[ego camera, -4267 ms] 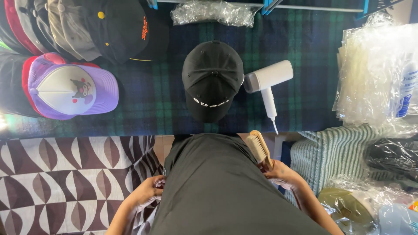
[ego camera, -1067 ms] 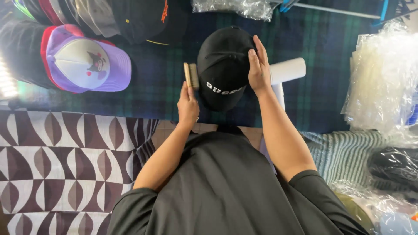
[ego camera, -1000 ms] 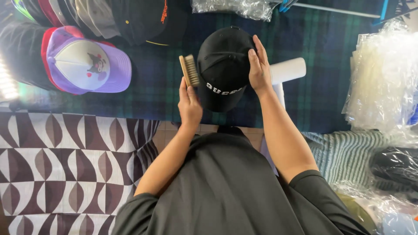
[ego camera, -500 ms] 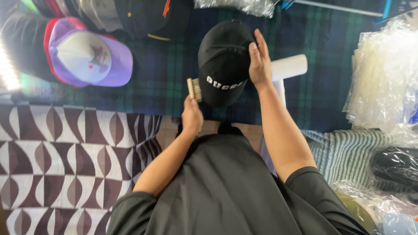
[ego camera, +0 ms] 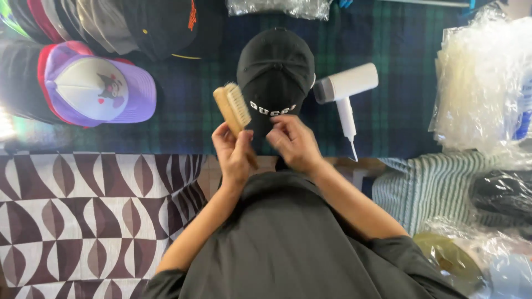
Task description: The person unwraps a black cap from a plastic bag and places the bag on a shelf. They then insert a white cardboard piece into the cap to maintain its shape. Finally, they use a wooden brush to clean the surface of the cap.
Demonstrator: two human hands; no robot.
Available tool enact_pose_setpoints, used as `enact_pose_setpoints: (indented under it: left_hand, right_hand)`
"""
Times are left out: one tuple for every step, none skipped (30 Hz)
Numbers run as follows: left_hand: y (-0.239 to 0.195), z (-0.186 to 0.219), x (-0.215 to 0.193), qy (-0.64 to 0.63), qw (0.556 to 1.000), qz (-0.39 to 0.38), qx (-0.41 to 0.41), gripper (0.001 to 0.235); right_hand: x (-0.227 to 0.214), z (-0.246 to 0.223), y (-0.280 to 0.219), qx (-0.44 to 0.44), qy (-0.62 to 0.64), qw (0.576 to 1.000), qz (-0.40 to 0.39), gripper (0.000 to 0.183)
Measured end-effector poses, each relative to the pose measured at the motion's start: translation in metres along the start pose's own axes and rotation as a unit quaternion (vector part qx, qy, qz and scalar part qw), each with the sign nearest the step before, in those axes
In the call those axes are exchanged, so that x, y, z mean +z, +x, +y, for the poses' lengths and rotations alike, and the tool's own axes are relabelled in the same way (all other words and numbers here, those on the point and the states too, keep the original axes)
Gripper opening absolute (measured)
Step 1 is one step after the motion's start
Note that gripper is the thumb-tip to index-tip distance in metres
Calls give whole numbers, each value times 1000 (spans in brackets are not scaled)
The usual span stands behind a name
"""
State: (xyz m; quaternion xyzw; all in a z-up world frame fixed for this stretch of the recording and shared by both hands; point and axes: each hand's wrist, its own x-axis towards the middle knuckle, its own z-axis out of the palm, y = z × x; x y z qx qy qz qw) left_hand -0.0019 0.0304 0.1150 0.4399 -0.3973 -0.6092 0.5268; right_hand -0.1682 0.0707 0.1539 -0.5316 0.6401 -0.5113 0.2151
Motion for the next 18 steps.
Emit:
enact_pose_setpoints:
  left_hand:
    - [-9,11,14,-69,997,-18,-34,46]
    - [-15,5,22,-66,997,-18,-43,46]
    - [-11,-2,32,-84,994,-54,-49,42]
    - [-8,-8,41,-101,989,-90,-56,38]
    - [-3,-11,41,-102,989,-94,-52,38]
    - [1,-14,40,-122,985,-104,-69,31]
    - [0,-18,40,-143,979,-113,-94,24]
    - [8,-25,29,-144,978,-116,-96,24]
    - [19,-32,18,29,996,-61,-62,38]
    - [29,-39,7,200,979,-4,-25,53]
    - [38,-42,5,202,979,-4,-24,53]
    - [46,-44,3,216,973,-13,-80,64]
    - [47,-49,1,229,963,-26,-141,76]
    - [40,-59,-1,230,962,-30,-147,76]
    - [45,-68,0,119,965,-14,-232,70]
    - [51,-76,1,6,949,0,-314,65]
    - [53,-93,-8,6,950,1,-313,65]
    - [57,-110,-18,-17,947,-3,-321,53]
  right_hand:
    - [6,-7,-30,154,50,979,-125,52]
    - [9,-10,-35,162,49,978,-125,52]
    - [15,-11,-32,191,90,969,-130,54]
    - [21,-12,-28,218,131,958,-135,59]
    - [15,-15,-24,214,131,959,-132,59]
    - [9,-18,-21,198,81,970,-113,57]
    - [1,-23,-22,187,28,977,-94,54]
    - [-10,-25,-17,189,25,977,-91,54]
    - [-19,-27,-9,148,-39,985,-84,48]
    - [-29,-28,-2,105,-103,986,-77,45]
    - [-26,-36,7,105,-102,986,-76,45]
    - [-24,-43,16,30,-183,978,-96,38]
    - [-25,-52,19,-39,-264,957,-115,32]
    - [-27,-38,22,-31,-266,957,-115,32]
    - [-29,-21,34,-22,-303,949,-85,27]
    - [-30,-4,47,-12,-339,939,-55,25]
    - [-54,13,54,-13,-339,939,-56,25]
    - [-76,31,61,112,-303,946,-17,29]
